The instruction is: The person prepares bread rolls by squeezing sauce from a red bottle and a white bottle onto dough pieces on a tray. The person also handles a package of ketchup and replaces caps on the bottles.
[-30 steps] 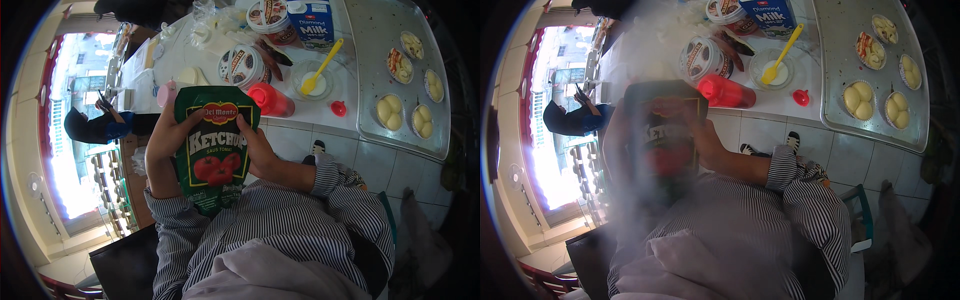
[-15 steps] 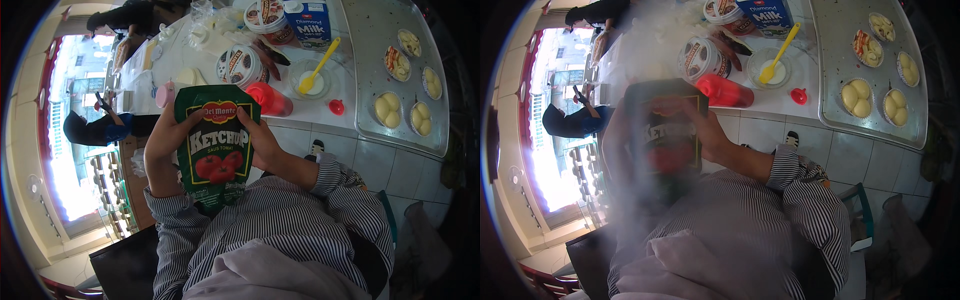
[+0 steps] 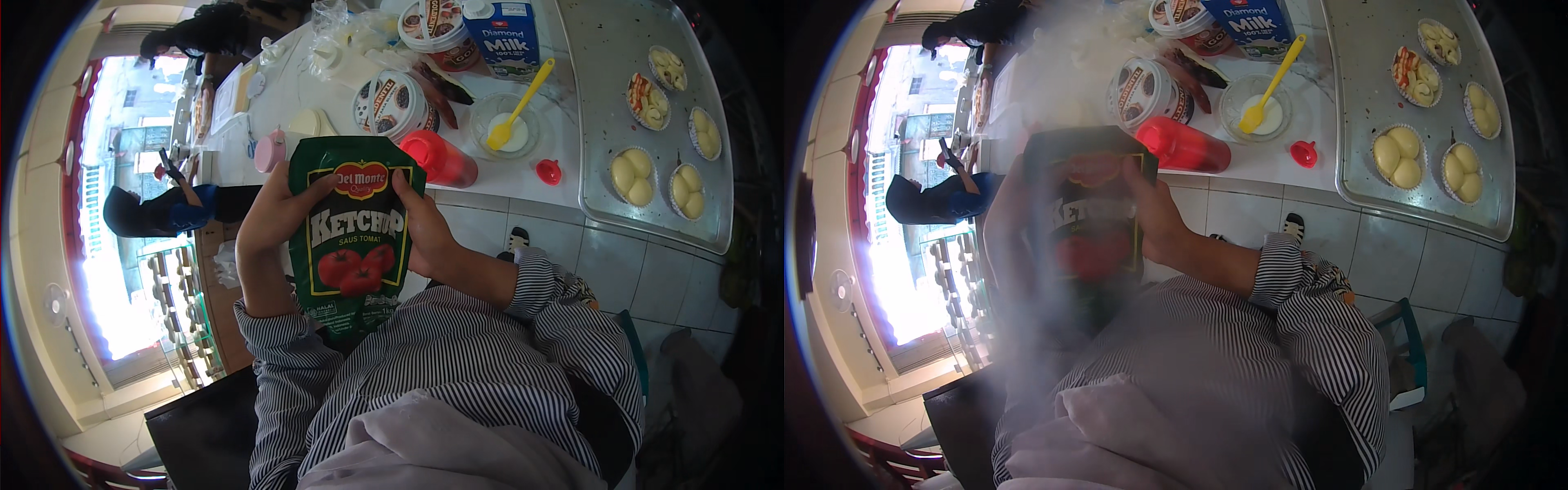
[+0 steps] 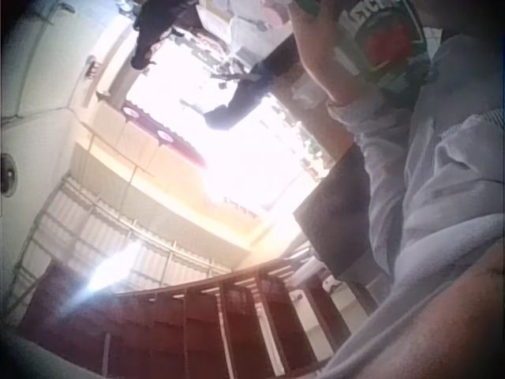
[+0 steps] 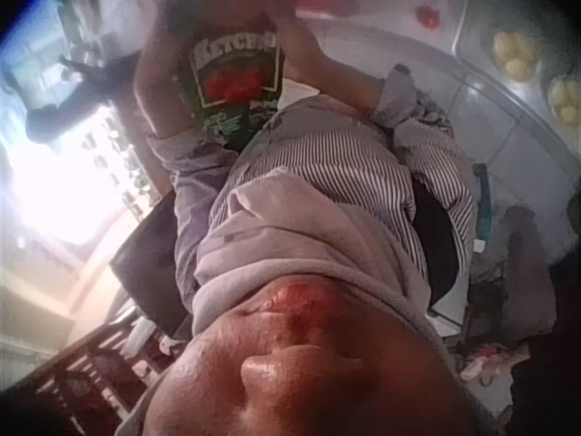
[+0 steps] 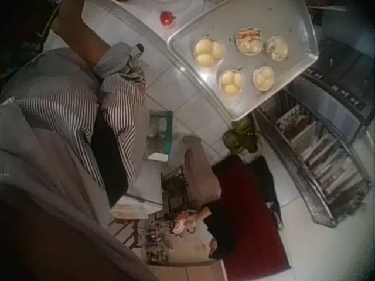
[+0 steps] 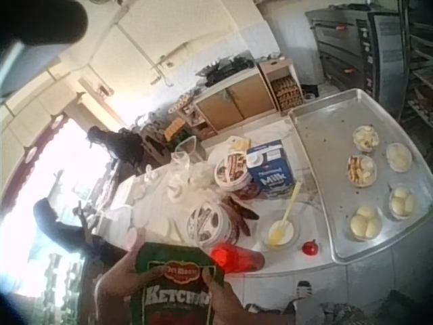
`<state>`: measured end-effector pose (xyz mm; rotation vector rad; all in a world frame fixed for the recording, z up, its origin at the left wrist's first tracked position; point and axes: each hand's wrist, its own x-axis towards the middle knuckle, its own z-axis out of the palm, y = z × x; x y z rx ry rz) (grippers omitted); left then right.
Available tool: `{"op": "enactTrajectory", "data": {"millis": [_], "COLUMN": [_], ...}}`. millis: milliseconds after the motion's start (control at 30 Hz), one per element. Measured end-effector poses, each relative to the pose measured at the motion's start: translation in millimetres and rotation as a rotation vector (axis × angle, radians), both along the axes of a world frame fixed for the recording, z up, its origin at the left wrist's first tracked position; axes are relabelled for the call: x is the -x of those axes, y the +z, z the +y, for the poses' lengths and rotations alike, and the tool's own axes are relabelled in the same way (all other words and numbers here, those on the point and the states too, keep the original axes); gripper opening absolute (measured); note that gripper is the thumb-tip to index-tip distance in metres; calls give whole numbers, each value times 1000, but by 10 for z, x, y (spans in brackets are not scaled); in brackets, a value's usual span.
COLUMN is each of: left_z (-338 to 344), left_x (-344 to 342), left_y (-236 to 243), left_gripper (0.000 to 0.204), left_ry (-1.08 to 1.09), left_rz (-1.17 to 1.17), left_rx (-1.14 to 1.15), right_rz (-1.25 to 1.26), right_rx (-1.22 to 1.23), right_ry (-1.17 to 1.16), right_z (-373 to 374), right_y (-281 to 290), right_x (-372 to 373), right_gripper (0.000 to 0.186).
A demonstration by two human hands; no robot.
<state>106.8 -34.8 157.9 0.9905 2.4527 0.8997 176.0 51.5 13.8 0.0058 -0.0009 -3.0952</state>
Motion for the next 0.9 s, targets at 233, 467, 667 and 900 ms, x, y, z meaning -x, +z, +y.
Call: {"op": "enactTrajectory", "data": {"millis": [233, 467, 667, 900], "left_z": [-249, -234, -271, -381], "left_x": [398, 456, 539, 587], "left_y": [-258, -289, -356, -546], "left_gripper": [27, 30, 31, 32], "left_ry": [280, 308, 324, 241], "left_rz": [-519, -512, -461, -614], "left_rx": [71, 98, 181, -41], "right_rz": [16, -68, -113, -168], "right_rx": [47, 161, 193, 139], "right_ry": [58, 140, 173, 152], "right_z": [-47, -60, -53, -63], "right_y": [-71, -59, -61, -103], "right_x": [26, 24, 10, 29], "right_gripper": [53, 53, 49, 47]}}
